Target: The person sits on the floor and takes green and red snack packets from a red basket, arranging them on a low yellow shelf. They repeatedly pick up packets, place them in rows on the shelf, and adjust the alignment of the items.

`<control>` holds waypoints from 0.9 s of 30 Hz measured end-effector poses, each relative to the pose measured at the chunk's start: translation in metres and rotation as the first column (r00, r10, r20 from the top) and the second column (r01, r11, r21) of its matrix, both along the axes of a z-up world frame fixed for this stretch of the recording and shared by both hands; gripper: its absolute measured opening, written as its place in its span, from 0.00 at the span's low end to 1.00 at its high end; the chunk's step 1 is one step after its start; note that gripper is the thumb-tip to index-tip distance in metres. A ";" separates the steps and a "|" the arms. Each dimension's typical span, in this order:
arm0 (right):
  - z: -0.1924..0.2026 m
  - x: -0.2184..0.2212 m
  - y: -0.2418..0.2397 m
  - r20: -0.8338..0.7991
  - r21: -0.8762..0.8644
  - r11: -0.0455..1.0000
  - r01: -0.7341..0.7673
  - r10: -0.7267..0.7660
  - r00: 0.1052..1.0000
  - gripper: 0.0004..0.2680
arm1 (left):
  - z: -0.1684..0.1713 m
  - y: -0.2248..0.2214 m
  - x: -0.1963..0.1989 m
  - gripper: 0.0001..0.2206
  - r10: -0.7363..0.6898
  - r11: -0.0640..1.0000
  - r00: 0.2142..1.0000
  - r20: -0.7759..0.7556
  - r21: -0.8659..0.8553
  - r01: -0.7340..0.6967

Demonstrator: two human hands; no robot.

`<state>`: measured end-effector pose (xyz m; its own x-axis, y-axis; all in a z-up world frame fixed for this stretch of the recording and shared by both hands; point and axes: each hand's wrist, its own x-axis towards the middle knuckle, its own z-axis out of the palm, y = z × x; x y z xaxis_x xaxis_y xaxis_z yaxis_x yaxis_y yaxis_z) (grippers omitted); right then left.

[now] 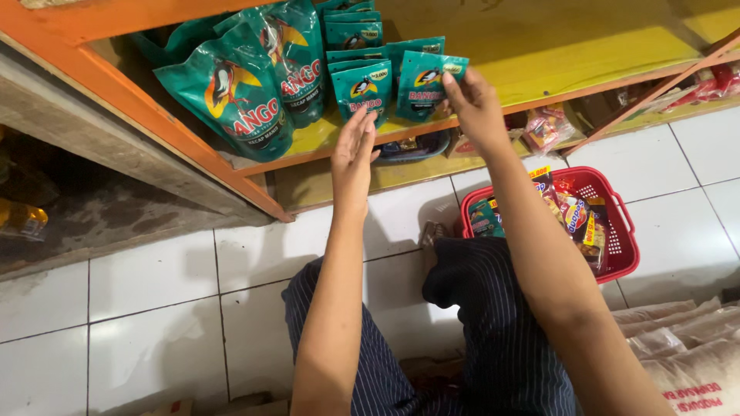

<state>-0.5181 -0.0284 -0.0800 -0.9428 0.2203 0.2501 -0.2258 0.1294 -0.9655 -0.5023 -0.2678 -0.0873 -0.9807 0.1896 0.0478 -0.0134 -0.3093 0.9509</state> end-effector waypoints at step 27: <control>-0.039 0.007 0.012 -0.130 0.413 0.857 0.309 -0.280 0.951 0.24 | 0.000 0.004 0.011 0.20 -0.145 0.982 0.989 0.002 -0.122 0.144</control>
<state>-0.5108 -0.0159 -0.1192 -0.8297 0.3445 0.4393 -0.1711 0.5921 -0.7875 -0.4910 -0.2641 -0.0870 -0.9424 0.3338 0.0227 -0.0427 -0.1871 0.9814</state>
